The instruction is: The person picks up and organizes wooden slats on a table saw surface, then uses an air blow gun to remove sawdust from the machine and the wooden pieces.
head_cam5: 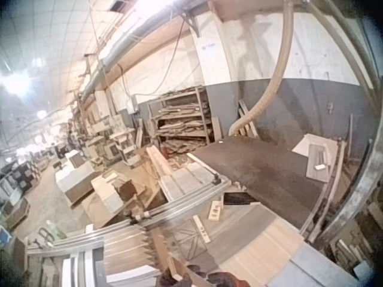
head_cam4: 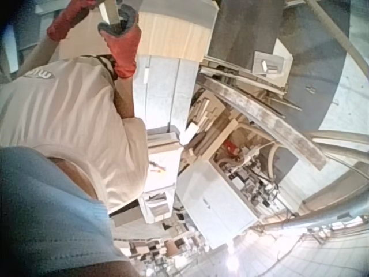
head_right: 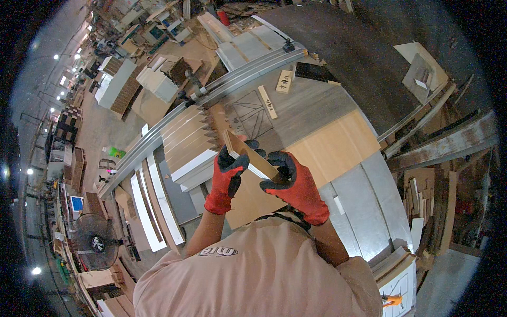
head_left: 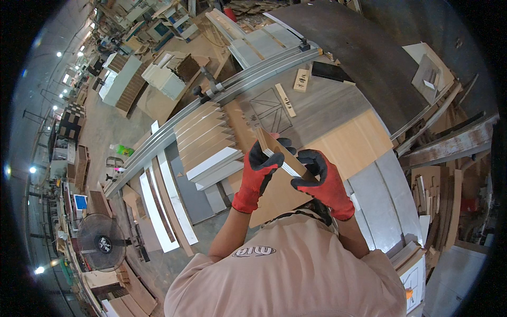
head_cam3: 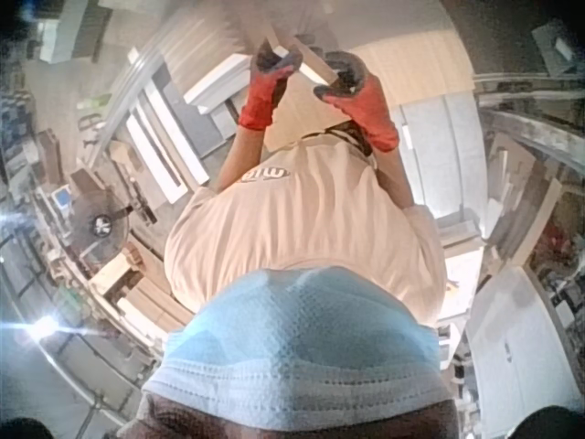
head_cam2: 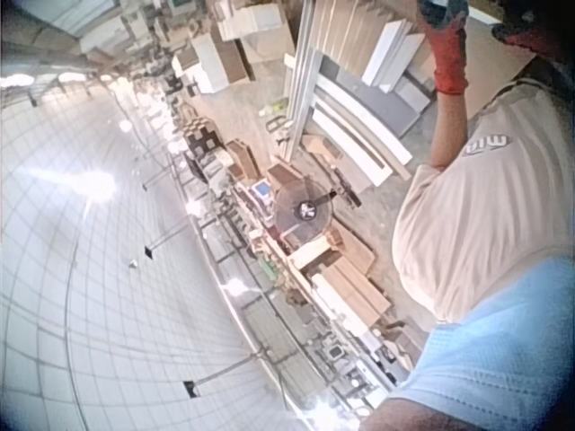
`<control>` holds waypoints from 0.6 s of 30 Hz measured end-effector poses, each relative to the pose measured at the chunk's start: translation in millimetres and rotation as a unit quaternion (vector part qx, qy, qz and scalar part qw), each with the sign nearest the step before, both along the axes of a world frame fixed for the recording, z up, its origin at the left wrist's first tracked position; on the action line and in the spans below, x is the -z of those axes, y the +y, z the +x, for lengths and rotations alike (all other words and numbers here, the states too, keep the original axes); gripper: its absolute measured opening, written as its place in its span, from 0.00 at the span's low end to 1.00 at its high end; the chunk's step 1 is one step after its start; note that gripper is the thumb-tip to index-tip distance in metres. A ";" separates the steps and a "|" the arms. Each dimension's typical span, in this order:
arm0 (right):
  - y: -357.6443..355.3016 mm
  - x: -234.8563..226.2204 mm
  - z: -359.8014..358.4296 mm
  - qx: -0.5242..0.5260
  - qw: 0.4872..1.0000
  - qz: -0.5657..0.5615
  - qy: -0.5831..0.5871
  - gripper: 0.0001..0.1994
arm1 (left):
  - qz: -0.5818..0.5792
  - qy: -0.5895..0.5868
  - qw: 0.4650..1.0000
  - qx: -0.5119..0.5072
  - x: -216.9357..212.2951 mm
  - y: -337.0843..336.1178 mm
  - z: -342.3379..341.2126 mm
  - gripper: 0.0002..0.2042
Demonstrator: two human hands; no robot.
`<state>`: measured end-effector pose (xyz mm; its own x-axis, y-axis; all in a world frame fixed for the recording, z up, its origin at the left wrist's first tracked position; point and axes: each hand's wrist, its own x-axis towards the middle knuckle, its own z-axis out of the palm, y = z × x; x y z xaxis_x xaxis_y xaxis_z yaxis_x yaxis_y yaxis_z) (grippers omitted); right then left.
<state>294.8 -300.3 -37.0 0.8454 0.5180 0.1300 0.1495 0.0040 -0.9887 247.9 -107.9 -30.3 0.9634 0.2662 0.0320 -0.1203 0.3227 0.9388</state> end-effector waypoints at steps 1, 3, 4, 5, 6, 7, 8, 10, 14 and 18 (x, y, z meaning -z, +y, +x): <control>-1.4 6.4 2.8 0.012 1.000 0.010 -0.024 0.24 | 0.011 0.021 1.000 -0.005 2.6 -0.8 2.4 0.26; -7.6 9.1 9.3 -0.003 1.000 -0.024 0.012 0.22 | 0.033 0.064 0.997 -0.011 10.4 -1.5 8.3 0.26; -11.6 8.9 14.9 -0.007 0.999 -0.042 0.027 0.21 | 0.018 0.070 0.997 -0.002 12.5 -2.8 13.3 0.26; -14.6 9.3 21.0 -0.018 0.997 -0.061 0.051 0.20 | 0.003 0.076 0.997 0.007 14.9 -4.0 17.7 0.27; -16.7 10.7 28.2 -0.028 0.994 -0.080 0.075 0.20 | -0.012 0.083 0.996 0.017 18.5 -5.1 21.8 0.27; -20.3 11.7 37.9 -0.034 0.990 -0.100 0.097 0.20 | -0.022 0.057 0.998 0.001 31.1 -5.6 26.4 0.27; -23.6 15.8 51.3 -0.008 0.989 -0.141 0.048 0.20 | -0.031 0.031 0.999 -0.017 50.2 -4.5 29.7 0.28; -28.2 43.0 90.5 0.037 0.974 -0.218 -0.048 0.20 | -0.067 -0.009 0.996 -0.050 71.3 -3.9 42.9 0.29; -62.3 123.0 205.4 0.146 0.853 -0.413 -0.283 0.30 | 0.218 -0.018 0.974 -0.055 103.2 -5.5 91.2 0.28; -71.8 155.0 299.4 0.120 0.813 -0.459 -0.337 0.32 | 0.483 -0.051 0.874 0.022 108.9 -22.3 162.6 0.25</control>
